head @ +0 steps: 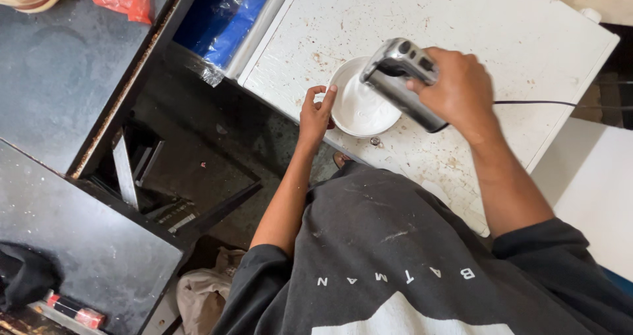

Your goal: The person uses a hand mixer to blend a white substance in a bowl. They then add a powdery ingredient from a red plastic bag and continue mixing until the contents are combined.

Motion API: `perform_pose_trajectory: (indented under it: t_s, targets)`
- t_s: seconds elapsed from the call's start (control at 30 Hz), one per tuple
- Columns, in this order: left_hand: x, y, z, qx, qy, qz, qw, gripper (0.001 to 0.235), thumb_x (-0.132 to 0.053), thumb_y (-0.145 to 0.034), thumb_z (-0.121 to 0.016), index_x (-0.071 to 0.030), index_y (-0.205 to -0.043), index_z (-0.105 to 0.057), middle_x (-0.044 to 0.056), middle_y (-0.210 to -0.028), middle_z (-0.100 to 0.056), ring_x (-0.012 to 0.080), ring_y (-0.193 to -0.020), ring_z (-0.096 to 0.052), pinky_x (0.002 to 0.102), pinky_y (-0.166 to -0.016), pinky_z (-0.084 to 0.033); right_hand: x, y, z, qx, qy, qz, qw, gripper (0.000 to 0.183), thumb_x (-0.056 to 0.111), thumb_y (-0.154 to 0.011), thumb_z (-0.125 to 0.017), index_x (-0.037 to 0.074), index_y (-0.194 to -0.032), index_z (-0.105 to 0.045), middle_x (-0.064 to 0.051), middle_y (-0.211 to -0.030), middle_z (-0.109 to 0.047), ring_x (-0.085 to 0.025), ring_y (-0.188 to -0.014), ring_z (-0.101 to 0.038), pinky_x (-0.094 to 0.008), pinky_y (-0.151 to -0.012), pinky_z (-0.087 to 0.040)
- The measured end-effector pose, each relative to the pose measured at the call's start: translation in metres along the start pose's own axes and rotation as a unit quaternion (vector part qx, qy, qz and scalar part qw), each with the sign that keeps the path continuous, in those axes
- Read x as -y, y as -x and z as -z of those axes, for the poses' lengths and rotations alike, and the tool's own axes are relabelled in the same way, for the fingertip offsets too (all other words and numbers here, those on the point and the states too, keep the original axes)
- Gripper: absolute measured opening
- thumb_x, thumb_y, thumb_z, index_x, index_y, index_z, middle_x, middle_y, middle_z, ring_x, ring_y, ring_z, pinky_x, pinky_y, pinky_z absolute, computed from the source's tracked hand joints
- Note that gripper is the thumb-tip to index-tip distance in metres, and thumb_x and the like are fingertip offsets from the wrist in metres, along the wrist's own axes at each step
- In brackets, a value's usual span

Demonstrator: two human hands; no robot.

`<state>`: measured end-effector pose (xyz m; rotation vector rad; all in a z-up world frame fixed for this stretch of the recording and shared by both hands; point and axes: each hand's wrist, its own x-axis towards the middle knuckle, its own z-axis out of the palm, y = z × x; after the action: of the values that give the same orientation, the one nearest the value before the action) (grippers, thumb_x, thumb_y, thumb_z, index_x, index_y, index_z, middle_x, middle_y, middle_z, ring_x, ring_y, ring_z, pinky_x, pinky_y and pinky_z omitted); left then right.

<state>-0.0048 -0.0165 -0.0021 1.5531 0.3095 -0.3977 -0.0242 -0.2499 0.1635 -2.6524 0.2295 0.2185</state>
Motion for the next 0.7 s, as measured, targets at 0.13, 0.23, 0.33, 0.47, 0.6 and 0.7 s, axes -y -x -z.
perform_pose_trajectory:
  t_s: [0.13, 0.23, 0.33, 0.47, 0.6, 0.7]
  targets:
    - [-0.001, -0.001, -0.001, 0.0, 0.003, 0.005, 1.0, 0.048, -0.049, -0.093, -0.067, -0.009, -0.117, -0.058, -0.002, -0.059, -0.055, 0.007, -0.047, -0.051, 0.025, -0.042, -0.04, 0.01, -0.007, -0.019, 0.037, -0.015, 0.038, 0.998, 0.035, 0.028, -0.084, -0.082, 0.006, -0.11, -0.074, -0.014, -0.085, -0.076, -0.022, -0.065, -0.071, -0.036, -0.057, -0.054]
    - [-0.001, 0.001, 0.0, -0.005, 0.0, 0.008, 1.0, 0.046, -0.048, -0.093, -0.068, -0.008, -0.115, -0.059, -0.002, -0.058, -0.054, 0.0071, -0.047, -0.05, 0.025, -0.041, -0.038, 0.001, -0.004, -0.021, 0.068, -0.064, 0.071, 0.993, 0.038, 0.029, -0.08, -0.084, 0.005, -0.108, -0.075, -0.015, -0.085, -0.077, -0.022, -0.068, -0.073, -0.037, -0.063, -0.056]
    - [-0.001, 0.0, 0.0, -0.006, 0.016, 0.009, 1.0, 0.046, -0.047, -0.093, -0.069, -0.008, -0.113, -0.059, -0.001, -0.058, -0.055, 0.0069, -0.047, -0.05, 0.025, -0.041, -0.038, -0.02, -0.004, -0.002, 0.108, -0.081, 0.067, 0.989, 0.038, 0.03, -0.08, -0.083, 0.005, -0.107, -0.074, -0.014, -0.087, -0.076, -0.022, -0.071, -0.074, -0.038, -0.064, -0.058]
    - [-0.002, 0.0, 0.002, -0.01, 0.018, 0.004, 1.0, 0.046, -0.048, -0.092, -0.069, -0.008, -0.114, -0.059, -0.001, -0.058, -0.056, 0.0072, -0.046, -0.05, 0.025, -0.04, -0.037, -0.032, -0.005, 0.017, 0.099, 0.006, 0.017, 0.995, 0.034, 0.027, -0.078, -0.086, 0.004, -0.102, -0.075, -0.015, -0.084, -0.076, -0.025, -0.071, -0.073, -0.04, -0.066, -0.057]
    - [-0.001, 0.0, 0.002, -0.007, 0.008, -0.003, 1.0, 0.05, -0.052, -0.091, -0.069, -0.008, -0.113, -0.06, 0.0, -0.055, -0.057, 0.0077, -0.044, -0.051, 0.025, -0.04, -0.038, -0.019, -0.007, 0.002, 0.03, 0.016, 0.012, 0.999, 0.029, 0.023, -0.08, -0.086, 0.006, -0.101, -0.077, -0.015, -0.083, -0.076, -0.023, -0.07, -0.072, -0.039, -0.066, -0.055]
    - [-0.002, -0.001, 0.003, -0.007, -0.018, 0.001, 1.0, 0.052, -0.055, -0.091, -0.067, -0.009, -0.114, -0.06, 0.0, -0.053, -0.056, 0.0084, -0.043, -0.053, 0.025, -0.04, -0.04, -0.006, -0.008, -0.012, 0.008, -0.05, 0.082, 0.995, 0.028, 0.019, -0.08, -0.087, 0.005, -0.101, -0.076, -0.014, -0.084, -0.076, -0.021, -0.07, -0.072, -0.036, -0.066, -0.055]
